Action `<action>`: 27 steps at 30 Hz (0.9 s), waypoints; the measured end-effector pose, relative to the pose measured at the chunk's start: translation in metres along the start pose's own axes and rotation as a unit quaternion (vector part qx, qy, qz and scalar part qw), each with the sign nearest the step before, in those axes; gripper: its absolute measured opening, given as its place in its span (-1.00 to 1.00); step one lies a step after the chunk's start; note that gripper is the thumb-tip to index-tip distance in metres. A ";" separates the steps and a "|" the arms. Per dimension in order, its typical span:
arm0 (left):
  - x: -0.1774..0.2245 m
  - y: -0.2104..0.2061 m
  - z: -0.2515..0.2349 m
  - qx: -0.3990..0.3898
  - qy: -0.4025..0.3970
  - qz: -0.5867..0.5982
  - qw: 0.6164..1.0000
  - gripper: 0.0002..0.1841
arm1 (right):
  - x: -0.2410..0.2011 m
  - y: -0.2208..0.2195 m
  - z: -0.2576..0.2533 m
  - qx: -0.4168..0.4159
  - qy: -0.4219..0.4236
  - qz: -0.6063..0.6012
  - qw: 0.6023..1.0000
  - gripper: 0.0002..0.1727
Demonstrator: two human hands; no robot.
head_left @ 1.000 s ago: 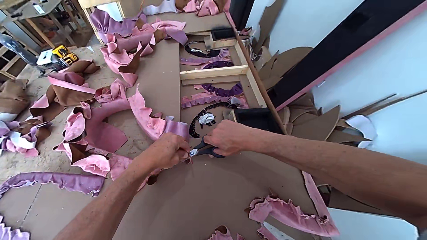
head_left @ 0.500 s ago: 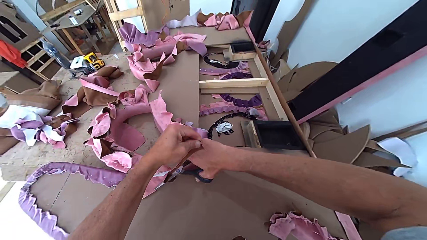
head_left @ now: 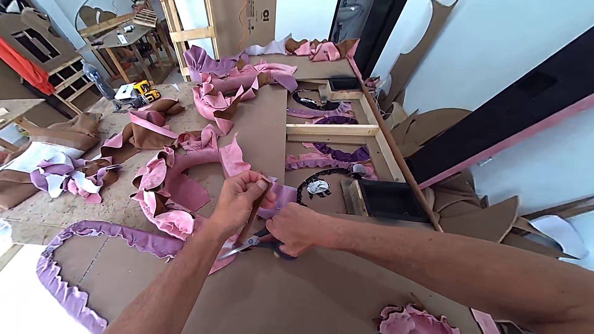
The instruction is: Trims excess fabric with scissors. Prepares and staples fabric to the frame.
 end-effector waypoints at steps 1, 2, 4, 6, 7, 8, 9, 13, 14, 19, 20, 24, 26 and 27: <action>0.007 0.002 -0.001 0.022 0.000 0.024 0.999 -0.78 | -0.004 -0.001 0.000 0.008 0.029 -0.006 1.000 -0.64; 0.019 0.006 -0.004 0.055 -0.003 0.046 0.997 -0.76 | -0.010 -0.002 0.002 0.008 0.049 -0.022 0.999 -0.67; 0.054 0.021 -0.012 0.143 -0.027 0.059 0.988 -0.76 | -0.016 -0.004 0.009 0.011 0.057 -0.059 0.997 -0.71; 0.094 0.050 -0.006 0.191 -0.102 -0.065 0.974 -0.81 | -0.002 -0.005 0.025 0.058 0.025 -0.087 0.994 -0.66; 0.109 0.067 0.006 0.188 -0.155 -0.209 0.947 -0.85 | 0.009 -0.004 0.037 0.066 -0.011 -0.094 0.993 -0.59; 0.117 0.081 0.023 0.167 -0.185 -0.366 0.897 -0.81 | 0.022 -0.003 0.049 0.060 -0.054 -0.093 0.992 -0.51; 0.113 0.089 0.045 0.128 -0.170 -0.484 0.849 -0.69 | 0.032 -0.003 0.062 0.050 -0.093 -0.087 0.991 -0.45; 0.003 0.107 0.130 -0.116 0.123 -0.647 0.744 -0.51 | 0.039 -0.015 0.093 0.001 -0.186 -0.069 0.980 -0.34; -0.022 0.112 0.142 -0.149 0.155 -0.641 0.737 -0.47 | 0.032 -0.018 0.094 -0.012 -0.196 -0.077 0.978 -0.34; -0.073 0.112 0.153 -0.085 0.008 -0.624 0.777 -0.64 | -0.012 -0.015 0.078 -0.065 -0.204 -0.131 0.968 -0.29; -0.076 0.108 0.150 -0.065 -0.035 -0.638 0.767 -0.70 | -0.018 -0.014 0.074 -0.074 -0.205 -0.129 0.967 -0.26; -0.061 0.099 0.124 0.021 -0.115 -0.622 0.774 -0.79 | -0.032 -0.012 0.060 -0.091 -0.230 -0.116 0.962 -0.21; -0.046 0.094 0.106 0.036 -0.132 -0.612 0.779 -0.83 | -0.037 -0.012 0.051 -0.083 -0.244 -0.120 0.959 -0.21; -0.042 0.089 0.099 0.031 -0.133 -0.614 0.778 -0.84 | -0.039 -0.010 0.046 -0.078 -0.249 -0.125 0.957 -0.21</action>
Point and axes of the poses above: each hand's wrist, its own z-axis away from the middle knuckle, its own y-axis out of the back of the hand, x = y × z, the point moved 3 cm from there along -z, towards the middle knuckle
